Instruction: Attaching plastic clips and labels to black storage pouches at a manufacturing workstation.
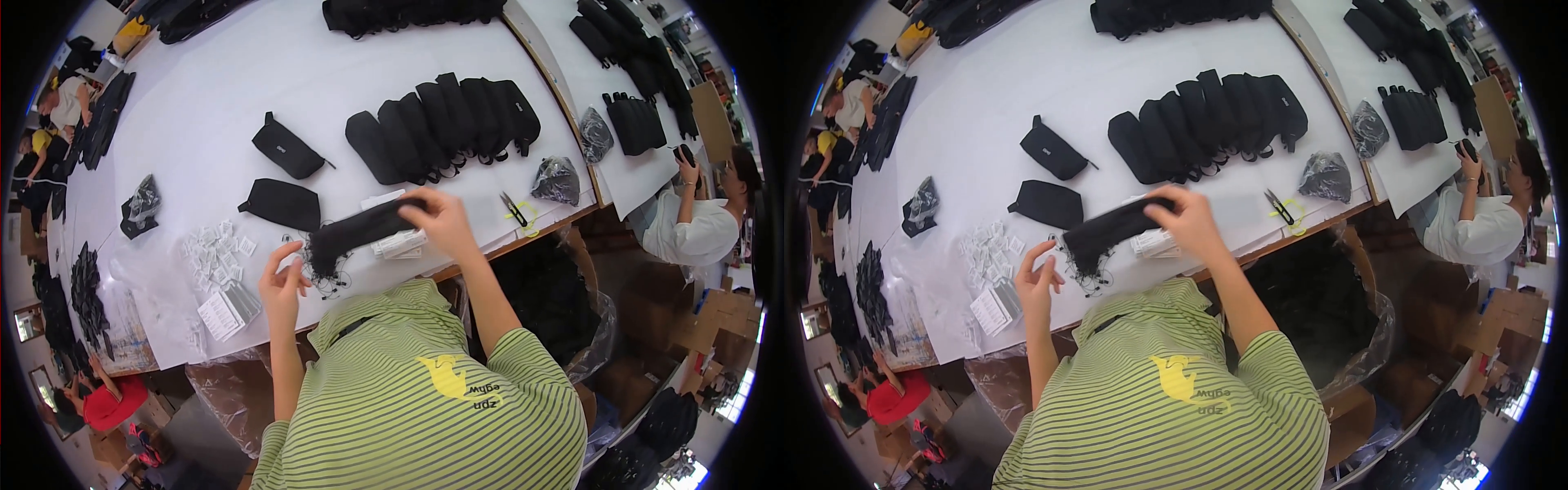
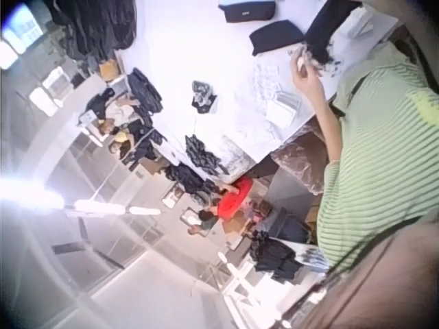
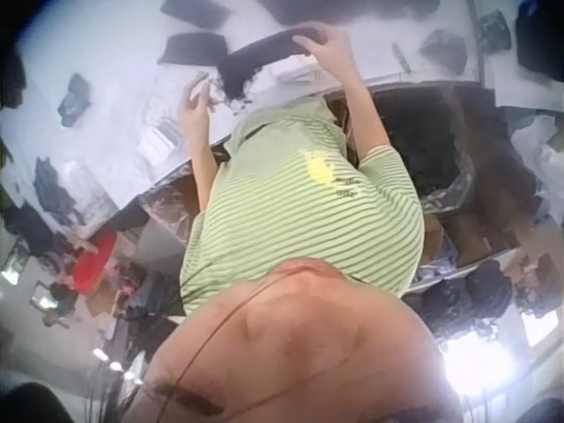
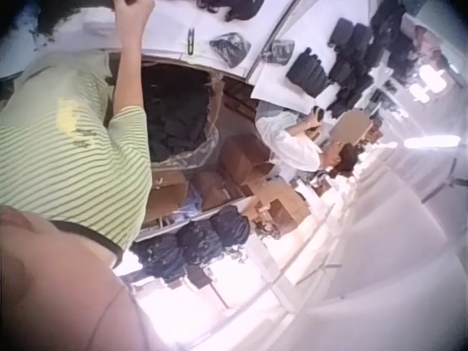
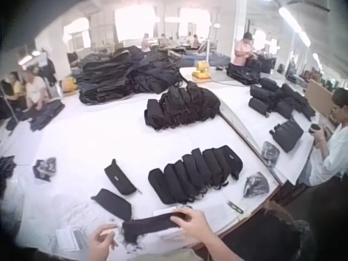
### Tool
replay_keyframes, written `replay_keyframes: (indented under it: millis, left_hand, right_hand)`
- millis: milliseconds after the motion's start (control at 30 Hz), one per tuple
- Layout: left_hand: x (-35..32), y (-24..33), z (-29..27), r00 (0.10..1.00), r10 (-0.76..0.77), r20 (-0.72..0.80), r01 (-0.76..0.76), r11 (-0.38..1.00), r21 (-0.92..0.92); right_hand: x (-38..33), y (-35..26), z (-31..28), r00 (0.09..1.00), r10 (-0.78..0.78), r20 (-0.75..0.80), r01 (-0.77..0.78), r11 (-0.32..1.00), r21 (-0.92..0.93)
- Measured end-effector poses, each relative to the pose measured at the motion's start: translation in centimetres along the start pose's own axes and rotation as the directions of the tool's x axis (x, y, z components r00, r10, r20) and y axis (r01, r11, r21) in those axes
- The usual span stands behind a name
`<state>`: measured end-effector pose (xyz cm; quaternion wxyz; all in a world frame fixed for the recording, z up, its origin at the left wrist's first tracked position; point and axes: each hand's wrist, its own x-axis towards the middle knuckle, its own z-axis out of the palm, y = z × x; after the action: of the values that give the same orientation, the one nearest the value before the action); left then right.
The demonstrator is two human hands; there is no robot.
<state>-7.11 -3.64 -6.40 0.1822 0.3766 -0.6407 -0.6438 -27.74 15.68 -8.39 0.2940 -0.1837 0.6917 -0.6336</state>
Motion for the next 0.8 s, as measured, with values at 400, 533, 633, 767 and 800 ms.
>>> replay_keyframes:
  millis: [400, 533, 633, 767, 800]
  left_hand:
    - [1.1, -12.7, -7.6, 0.982, -0.190, -0.018, 0.151, 0.717, 0.681]
    - [1.4, -15.1, -4.3, 0.994, 0.093, 0.056, -0.102, 0.628, 0.772]
    - [1.2, -17.0, -4.2, 0.993, 0.114, -0.011, -0.078, 0.738, 0.670]
    - [0.0, -15.7, -3.6, 0.992, 0.120, -0.037, -0.057, 0.696, 0.716]
    - [-0.2, -15.0, -3.1, 0.986, 0.144, -0.083, -0.047, 0.722, 0.690]
  right_hand:
    - [15.6, 8.8, -26.9, 0.615, 0.350, -0.707, 0.069, 0.869, 0.491]
    - [16.0, 15.7, -30.8, 0.659, 0.481, -0.579, -0.050, 0.795, 0.604]
    - [15.6, 16.2, -29.3, 0.534, 0.345, -0.772, -0.243, 0.937, 0.251]
    - [11.7, 14.8, -23.4, 0.423, -0.108, -0.899, -0.242, 0.943, -0.227]
    - [10.3, 13.2, -21.0, 0.443, -0.155, -0.883, -0.276, 0.913, -0.299]
